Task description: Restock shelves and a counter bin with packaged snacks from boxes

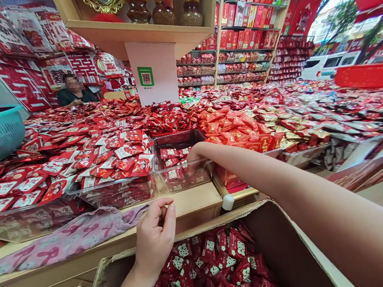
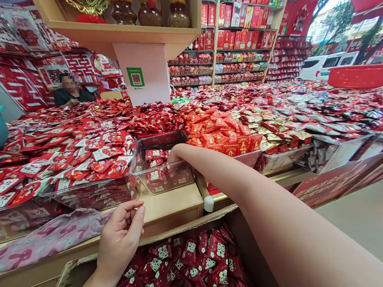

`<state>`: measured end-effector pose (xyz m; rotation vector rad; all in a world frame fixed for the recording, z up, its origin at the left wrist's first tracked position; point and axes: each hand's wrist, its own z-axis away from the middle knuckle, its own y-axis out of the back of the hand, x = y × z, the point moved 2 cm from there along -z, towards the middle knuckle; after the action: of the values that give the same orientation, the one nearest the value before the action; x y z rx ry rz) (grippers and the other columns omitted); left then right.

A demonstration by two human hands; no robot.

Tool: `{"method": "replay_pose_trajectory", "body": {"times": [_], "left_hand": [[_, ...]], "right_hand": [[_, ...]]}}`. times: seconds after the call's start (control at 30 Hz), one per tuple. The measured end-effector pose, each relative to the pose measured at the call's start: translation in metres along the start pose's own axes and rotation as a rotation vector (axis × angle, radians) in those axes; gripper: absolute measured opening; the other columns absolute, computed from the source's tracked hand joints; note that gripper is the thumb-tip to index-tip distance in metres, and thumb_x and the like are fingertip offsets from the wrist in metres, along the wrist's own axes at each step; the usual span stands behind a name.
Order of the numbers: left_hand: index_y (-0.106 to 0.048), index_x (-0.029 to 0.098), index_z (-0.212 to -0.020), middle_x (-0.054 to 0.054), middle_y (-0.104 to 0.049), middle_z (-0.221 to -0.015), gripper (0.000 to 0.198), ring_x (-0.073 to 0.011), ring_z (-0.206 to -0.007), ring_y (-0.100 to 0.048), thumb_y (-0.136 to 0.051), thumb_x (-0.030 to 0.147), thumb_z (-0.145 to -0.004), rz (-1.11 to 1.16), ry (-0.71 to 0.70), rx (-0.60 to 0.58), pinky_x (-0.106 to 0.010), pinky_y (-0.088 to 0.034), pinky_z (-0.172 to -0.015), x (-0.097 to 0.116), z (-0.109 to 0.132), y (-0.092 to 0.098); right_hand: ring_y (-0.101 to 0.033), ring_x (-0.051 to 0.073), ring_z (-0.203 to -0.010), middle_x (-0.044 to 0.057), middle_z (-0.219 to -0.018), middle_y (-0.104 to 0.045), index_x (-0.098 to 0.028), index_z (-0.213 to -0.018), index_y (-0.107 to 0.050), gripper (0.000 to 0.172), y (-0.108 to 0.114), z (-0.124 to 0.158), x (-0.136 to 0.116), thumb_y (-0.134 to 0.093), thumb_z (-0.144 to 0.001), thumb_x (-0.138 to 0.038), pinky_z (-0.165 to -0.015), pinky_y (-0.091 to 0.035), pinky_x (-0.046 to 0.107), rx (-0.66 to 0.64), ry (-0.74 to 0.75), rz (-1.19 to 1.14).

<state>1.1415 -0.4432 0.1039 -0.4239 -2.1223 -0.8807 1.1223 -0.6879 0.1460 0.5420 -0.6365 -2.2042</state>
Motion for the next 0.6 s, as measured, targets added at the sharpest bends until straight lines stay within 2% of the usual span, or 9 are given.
{"method": "replay_pose_trajectory", "body": {"times": [0.23,0.37,0.5,0.6], "left_hand": [[-0.054,0.019,-0.089,0.003,-0.05,-0.059,0.017,-0.0106,-0.051,-0.052,-0.049,0.031,-0.079,-0.006,-0.007,0.002,-0.02,-0.042,-0.047,0.002,0.001,0.0],[-0.054,0.019,-0.088,0.003,-0.05,-0.061,0.017,-0.0107,-0.052,-0.052,-0.049,0.031,-0.078,0.007,0.001,0.002,-0.02,-0.043,-0.048,0.002,0.001,-0.001],[-0.054,0.019,-0.089,0.003,-0.049,-0.06,0.017,-0.0104,-0.051,-0.051,-0.049,0.031,-0.078,0.008,0.0,0.006,-0.02,-0.042,-0.047,0.0,0.0,-0.001],[-0.054,0.019,-0.089,0.004,-0.048,-0.058,0.017,-0.0101,-0.05,-0.05,-0.049,0.031,-0.079,0.01,-0.002,0.006,-0.02,-0.042,-0.047,0.0,0.001,-0.001]], "right_hand": [[-0.058,0.017,-0.063,0.005,-0.069,-0.06,-0.005,-0.087,-0.062,0.047,0.0,-0.004,0.001,-0.061,-0.065,-0.047,-0.058,-0.047,0.03,0.004,0.005,0.056],[-0.059,0.017,-0.064,0.008,-0.073,-0.063,-0.003,-0.088,-0.062,0.042,0.003,0.004,-0.004,-0.063,-0.066,-0.038,-0.059,-0.047,0.029,0.054,0.017,0.096],[-0.06,0.019,-0.075,0.012,-0.086,-0.064,-0.003,-0.095,-0.062,0.037,0.012,0.01,-0.013,-0.061,-0.067,-0.026,-0.065,-0.046,0.027,0.257,0.079,0.178],[-0.058,0.019,-0.085,0.008,-0.098,-0.063,-0.011,-0.102,-0.061,0.035,0.013,0.009,-0.02,-0.056,-0.069,-0.023,-0.067,-0.043,0.024,0.417,0.17,0.23]]}}
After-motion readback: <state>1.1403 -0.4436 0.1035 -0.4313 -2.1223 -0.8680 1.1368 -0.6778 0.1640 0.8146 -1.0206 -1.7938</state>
